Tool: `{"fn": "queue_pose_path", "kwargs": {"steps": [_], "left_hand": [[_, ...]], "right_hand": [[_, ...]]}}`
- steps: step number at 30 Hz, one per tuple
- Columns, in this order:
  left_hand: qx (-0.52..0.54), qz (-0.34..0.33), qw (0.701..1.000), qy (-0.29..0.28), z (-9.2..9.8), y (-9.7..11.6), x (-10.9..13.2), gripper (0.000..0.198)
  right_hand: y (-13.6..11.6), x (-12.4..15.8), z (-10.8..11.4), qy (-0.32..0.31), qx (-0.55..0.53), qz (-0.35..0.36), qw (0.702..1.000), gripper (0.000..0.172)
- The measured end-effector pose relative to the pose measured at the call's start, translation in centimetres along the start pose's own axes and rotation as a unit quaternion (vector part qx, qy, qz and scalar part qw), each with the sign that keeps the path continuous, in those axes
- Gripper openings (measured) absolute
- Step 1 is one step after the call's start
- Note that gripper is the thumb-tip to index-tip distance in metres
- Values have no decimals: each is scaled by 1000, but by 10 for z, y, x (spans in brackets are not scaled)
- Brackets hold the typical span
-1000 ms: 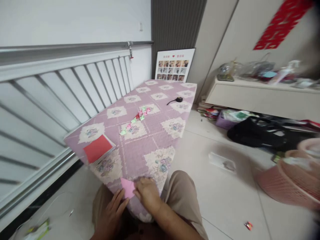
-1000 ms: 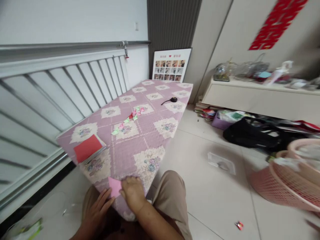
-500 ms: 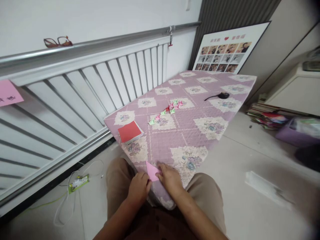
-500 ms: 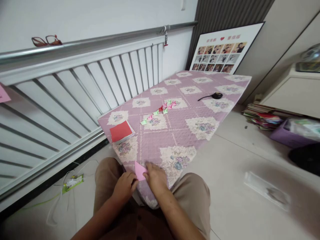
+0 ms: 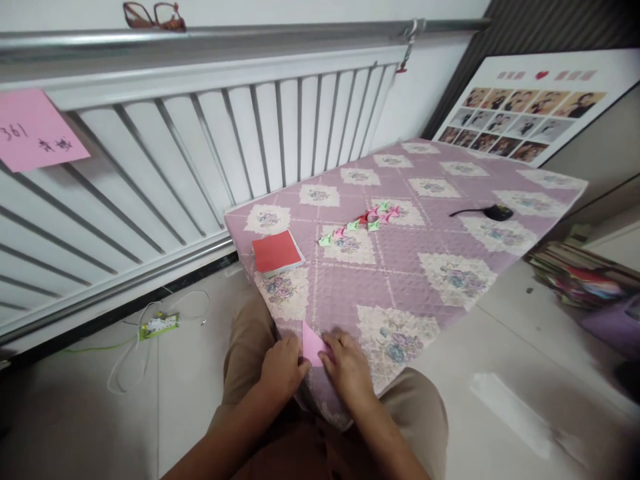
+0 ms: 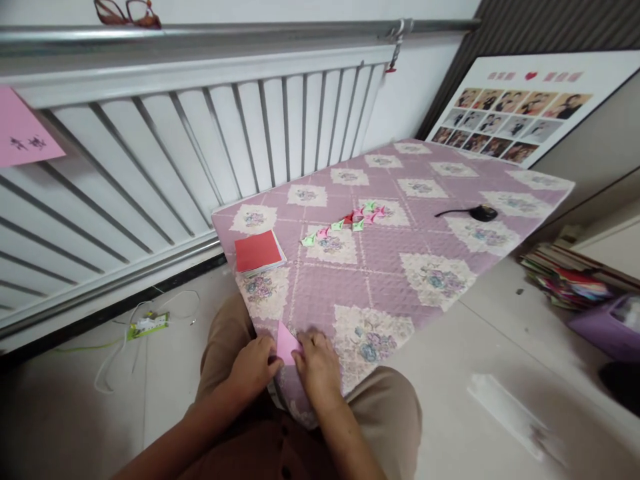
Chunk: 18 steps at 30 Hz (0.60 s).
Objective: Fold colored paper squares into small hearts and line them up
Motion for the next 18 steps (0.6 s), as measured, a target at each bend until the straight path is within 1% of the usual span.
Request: {"fn": "queue_pose_path", "kwargs": {"steps": [4,8,11,14,18], "left_hand": [[22,2,1000,11,-4,-2,1,16],[44,5,999,6,-6,-4,2,17],[56,5,998,10,-7,-5,3,21],[59,-1,998,12,-6,-6,3,26],[72,-18,997,-4,-6,-7,2,20]], "right_hand": [[-2,-7,2,-23,-22,7,999,16],[-3,-15,3,-43,-37,-12,998,7],[-4,-17,2,-43,-63,-19,997,7],[-4,-15,-2,-40,-118,-11,992,9],[-3,-11,-8,-66,-216,-3,974,10]]}}
Point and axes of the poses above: each hand's wrist, its own x-axis away from the middle knuckle, its own z-axis out of the back of the hand, y = z × x, the point moved 5 cm from there along -x, towards the middle knuckle, and after that the axes turned 3 degrees about -x, right-handed, at the moved point
